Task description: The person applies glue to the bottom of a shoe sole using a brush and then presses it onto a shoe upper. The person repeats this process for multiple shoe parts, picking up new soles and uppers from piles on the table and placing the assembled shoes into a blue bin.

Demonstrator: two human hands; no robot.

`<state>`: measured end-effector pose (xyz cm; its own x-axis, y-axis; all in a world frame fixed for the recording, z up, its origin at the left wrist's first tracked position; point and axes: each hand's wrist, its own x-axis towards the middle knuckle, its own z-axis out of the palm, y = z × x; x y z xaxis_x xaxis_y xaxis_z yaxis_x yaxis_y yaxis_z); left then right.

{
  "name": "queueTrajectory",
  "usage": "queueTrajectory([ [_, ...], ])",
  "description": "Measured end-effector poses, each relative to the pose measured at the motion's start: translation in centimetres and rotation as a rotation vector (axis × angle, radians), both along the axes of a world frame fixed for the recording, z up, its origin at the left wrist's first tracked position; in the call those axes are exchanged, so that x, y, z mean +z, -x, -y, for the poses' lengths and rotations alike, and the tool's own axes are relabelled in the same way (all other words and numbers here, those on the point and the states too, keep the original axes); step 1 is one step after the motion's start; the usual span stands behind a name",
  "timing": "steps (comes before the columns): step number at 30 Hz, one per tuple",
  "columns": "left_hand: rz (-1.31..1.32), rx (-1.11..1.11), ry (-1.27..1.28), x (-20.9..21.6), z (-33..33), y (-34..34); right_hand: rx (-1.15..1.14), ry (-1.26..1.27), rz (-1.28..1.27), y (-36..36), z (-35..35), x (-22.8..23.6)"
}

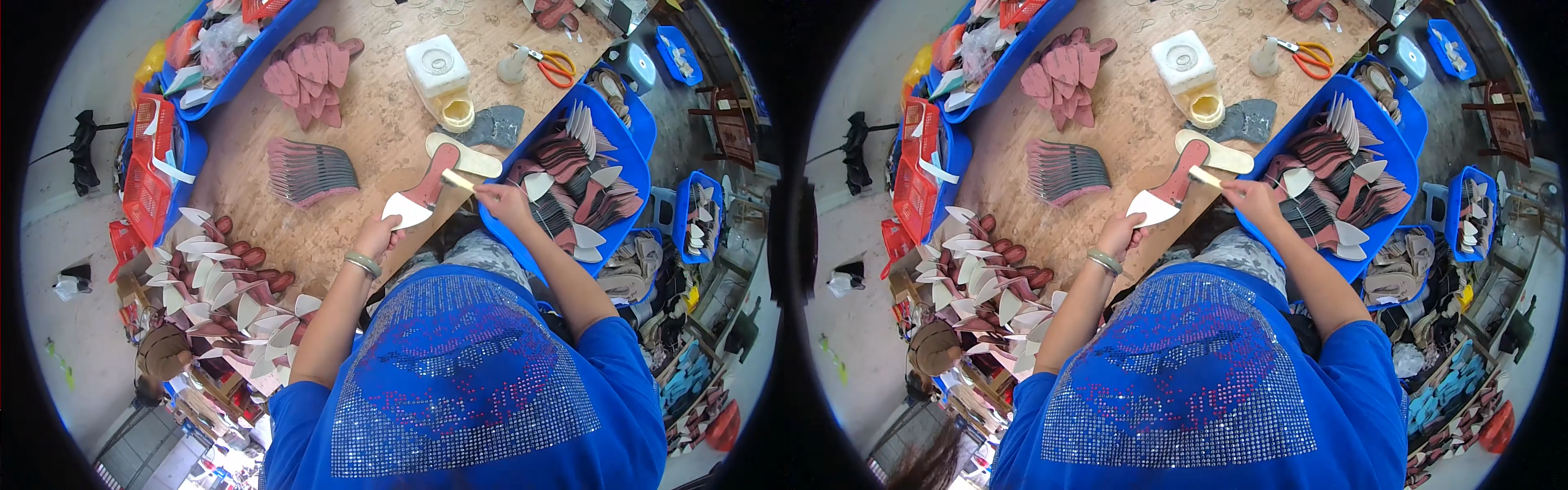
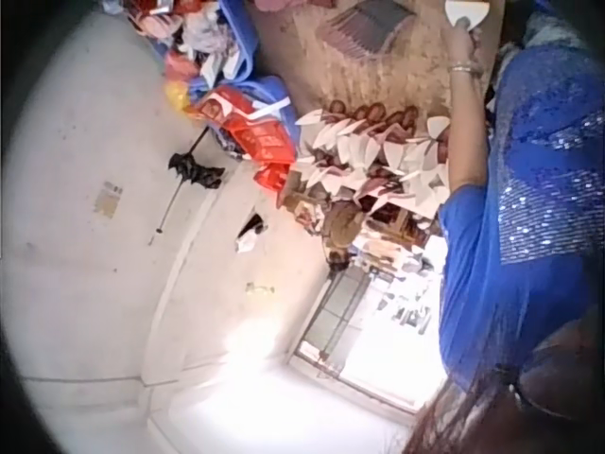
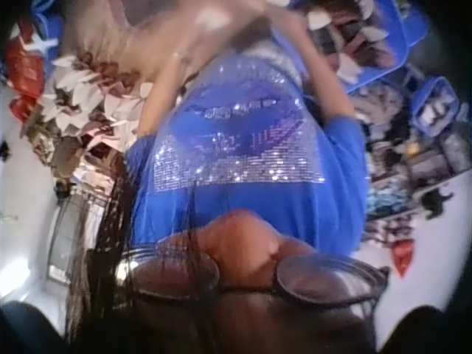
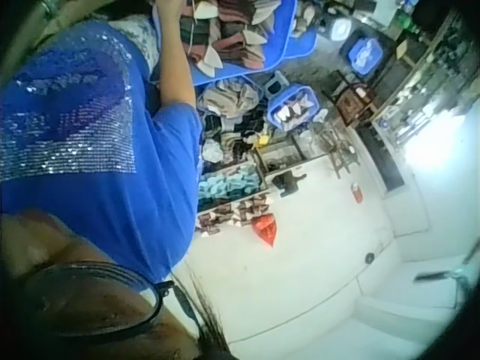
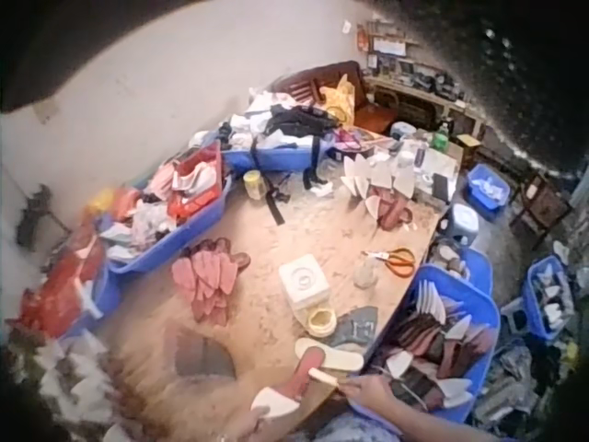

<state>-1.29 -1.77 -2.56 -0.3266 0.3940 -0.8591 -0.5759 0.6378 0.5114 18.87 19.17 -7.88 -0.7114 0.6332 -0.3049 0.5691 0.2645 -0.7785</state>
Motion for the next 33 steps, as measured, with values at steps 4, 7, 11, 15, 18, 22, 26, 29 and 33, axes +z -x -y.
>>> queueTrajectory([
  [4, -0.021, -0.043, 0.003, -0.1, 0.2, 0.2, -0.007, -0.076, 0.137, 1.0, -3.1, -1.3],
  [7, -0.05, -0.092, 0.001, 0.3, -0.2, 0.4, 0.026, -0.23, 0.15, 2.5, -4.8, -1.8],
  [11, -0.081, -0.12, 0.001, 0.8, -0.5, 0.3, 0.092, -0.353, 0.079, 5.0, -5.6, -2.1],
  [15, -0.074, -0.104, 0.01, 0.8, -0.6, 0.1, 0.202, -0.464, -0.097, 6.2, -4.5, -1.7],
  [18, -0.068, -0.09, 0.019, 0.4, -0.4, 0.0, 0.308, -0.487, -0.02, 5.5, -3.3, -0.8],
  [22, -0.071, -0.081, 0.021, -0.6, -0.1, -0.1, 0.341, -0.442, -0.085, 4.4, -0.8, 0.6],
  [26, -0.106, -0.095, 0.027, -0.1, -0.6, -0.4, 0.356, -0.283, -0.028, 5.4, 2.8, 1.6],
  [29, -0.089, -0.091, 0.037, -0.1, -0.5, -0.5, 0.156, 0.237, -0.164, 6.6, 4.9, 0.9],
  [33, -0.117, -0.088, 0.044, -0.1, -0.6, -0.7, 0.194, 0.288, -0.143, 6.7, 4.6, 0.7],
])
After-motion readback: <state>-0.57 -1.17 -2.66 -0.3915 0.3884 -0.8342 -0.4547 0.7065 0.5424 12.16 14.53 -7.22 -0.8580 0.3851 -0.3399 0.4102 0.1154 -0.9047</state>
